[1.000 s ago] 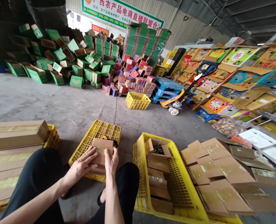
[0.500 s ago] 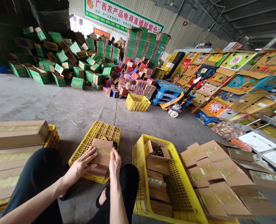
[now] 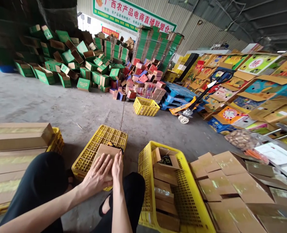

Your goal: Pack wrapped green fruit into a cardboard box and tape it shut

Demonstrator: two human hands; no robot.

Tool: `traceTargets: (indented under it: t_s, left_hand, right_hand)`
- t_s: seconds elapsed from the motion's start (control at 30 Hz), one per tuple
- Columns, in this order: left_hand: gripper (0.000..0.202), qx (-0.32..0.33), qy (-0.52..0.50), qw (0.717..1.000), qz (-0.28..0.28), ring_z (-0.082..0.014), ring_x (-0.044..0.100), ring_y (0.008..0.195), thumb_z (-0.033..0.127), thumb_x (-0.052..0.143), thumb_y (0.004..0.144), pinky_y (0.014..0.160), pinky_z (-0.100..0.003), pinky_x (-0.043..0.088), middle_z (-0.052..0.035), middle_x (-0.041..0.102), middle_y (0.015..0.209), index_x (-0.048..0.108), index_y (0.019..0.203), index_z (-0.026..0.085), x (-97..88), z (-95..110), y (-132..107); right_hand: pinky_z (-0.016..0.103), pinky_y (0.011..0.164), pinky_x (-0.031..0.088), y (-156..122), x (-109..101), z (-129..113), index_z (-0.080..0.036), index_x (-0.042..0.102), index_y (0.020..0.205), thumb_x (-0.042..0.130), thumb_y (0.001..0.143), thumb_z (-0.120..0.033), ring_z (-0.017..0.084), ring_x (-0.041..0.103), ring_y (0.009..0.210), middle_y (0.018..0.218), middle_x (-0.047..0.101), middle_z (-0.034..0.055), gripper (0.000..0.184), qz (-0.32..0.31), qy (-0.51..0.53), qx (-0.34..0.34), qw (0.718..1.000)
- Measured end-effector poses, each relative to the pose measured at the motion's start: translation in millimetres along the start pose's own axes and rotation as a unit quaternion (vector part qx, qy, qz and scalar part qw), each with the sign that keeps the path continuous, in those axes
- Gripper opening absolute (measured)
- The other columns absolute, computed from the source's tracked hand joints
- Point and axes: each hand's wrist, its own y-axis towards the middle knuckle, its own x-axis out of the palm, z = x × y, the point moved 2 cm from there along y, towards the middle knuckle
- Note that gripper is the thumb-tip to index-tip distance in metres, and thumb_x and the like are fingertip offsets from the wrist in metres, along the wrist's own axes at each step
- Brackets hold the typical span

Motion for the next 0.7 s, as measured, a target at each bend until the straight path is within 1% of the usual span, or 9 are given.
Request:
traceTargets:
  t_s: [0.07,0.13,0.23,0.33,0.43,0.57,0.63,0.7]
  left_hand:
    - [0.094,-0.008,0.003,1.0,-0.011,-0.0484,0.028,0.161,0.058,0.075,0.088,0.129,-0.067,0.03,-0.0218,0.038,0.171,0.043,0.164,0.014,2.8,6,9]
    - [0.097,-0.013,-0.003,1.0,-0.027,-0.0464,0.029,0.161,0.058,0.076,0.086,0.129,-0.063,0.031,-0.0195,0.037,0.172,0.04,0.167,0.017,2.3,0,15]
    - [0.101,-0.008,-0.022,0.998,-0.057,-0.0423,0.035,0.159,0.057,0.075,0.086,0.126,-0.057,0.037,-0.0212,0.037,0.172,0.035,0.168,0.014,-2.4,-20,19]
    - [0.101,-0.004,-0.033,0.997,-0.069,-0.0392,0.036,0.16,0.055,0.073,0.087,0.126,-0.053,0.038,-0.022,0.035,0.173,0.03,0.169,0.015,-8.2,-41,18]
    - [0.102,-0.008,-0.028,0.998,-0.051,-0.0388,0.035,0.16,0.054,0.073,0.088,0.127,-0.053,0.036,-0.0222,0.033,0.173,0.026,0.17,0.016,-11.4,-52,13]
    - [0.112,-0.019,-0.011,1.0,-0.001,-0.0417,0.036,0.159,0.053,0.078,0.085,0.128,-0.058,0.034,-0.0246,0.034,0.172,0.019,0.172,0.013,-11.5,-55,3]
    - [0.118,-0.016,-0.008,1.0,0.012,-0.0428,0.036,0.159,0.051,0.081,0.084,0.127,-0.058,0.037,-0.0263,0.034,0.172,0.014,0.172,0.012,-10.8,-54,0]
    - [0.121,-0.013,-0.013,1.0,0.017,-0.0428,0.034,0.16,0.047,0.082,0.084,0.126,-0.057,0.04,-0.0269,0.031,0.173,0.007,0.173,0.011,-10.3,-52,-1]
  right_hand:
    - [0.044,0.122,0.046,-1,-2,1,-0.022,0.071,0.143,0.052,0.097,-0.073,0.032,0.051,0.151,0.148,0.068,0.0121,0.072,-0.015,-0.007,0.018,1.0]
    - [0.044,0.123,0.045,-1,-2,1,-0.019,0.069,0.144,0.052,0.097,-0.073,0.032,0.048,0.154,0.152,0.065,0.0137,0.074,-0.018,-0.007,0.024,1.0]
    - [0.045,0.125,0.042,0,3,3,-0.014,0.066,0.148,0.051,0.096,-0.074,0.032,0.046,0.155,0.157,0.059,0.0173,0.081,-0.002,-0.002,0.029,1.0]
    - [0.043,0.127,0.037,2,6,8,-0.015,0.061,0.153,0.05,0.094,-0.074,0.03,0.046,0.155,0.164,0.052,0.0146,0.084,-0.002,0.003,0.04,0.999]
    - [0.041,0.128,0.035,1,7,10,-0.016,0.058,0.157,0.049,0.094,-0.074,0.029,0.044,0.157,0.167,0.047,0.0125,0.086,-0.011,0.011,0.042,0.999]
    - [0.042,0.131,0.031,-3,6,9,-0.015,0.054,0.16,0.047,0.095,-0.073,0.028,0.039,0.16,0.171,0.041,0.0121,0.087,-0.023,0.034,0.055,0.998]
    - [0.043,0.131,0.031,-5,4,9,-0.019,0.053,0.161,0.048,0.097,-0.071,0.027,0.037,0.161,0.172,0.04,0.0091,0.083,-0.029,0.056,0.06,0.996]
    - [0.044,0.13,0.034,-7,2,10,-0.023,0.055,0.16,0.051,0.097,-0.07,0.026,0.037,0.161,0.171,0.043,0.0066,0.078,-0.03,0.082,0.065,0.994]
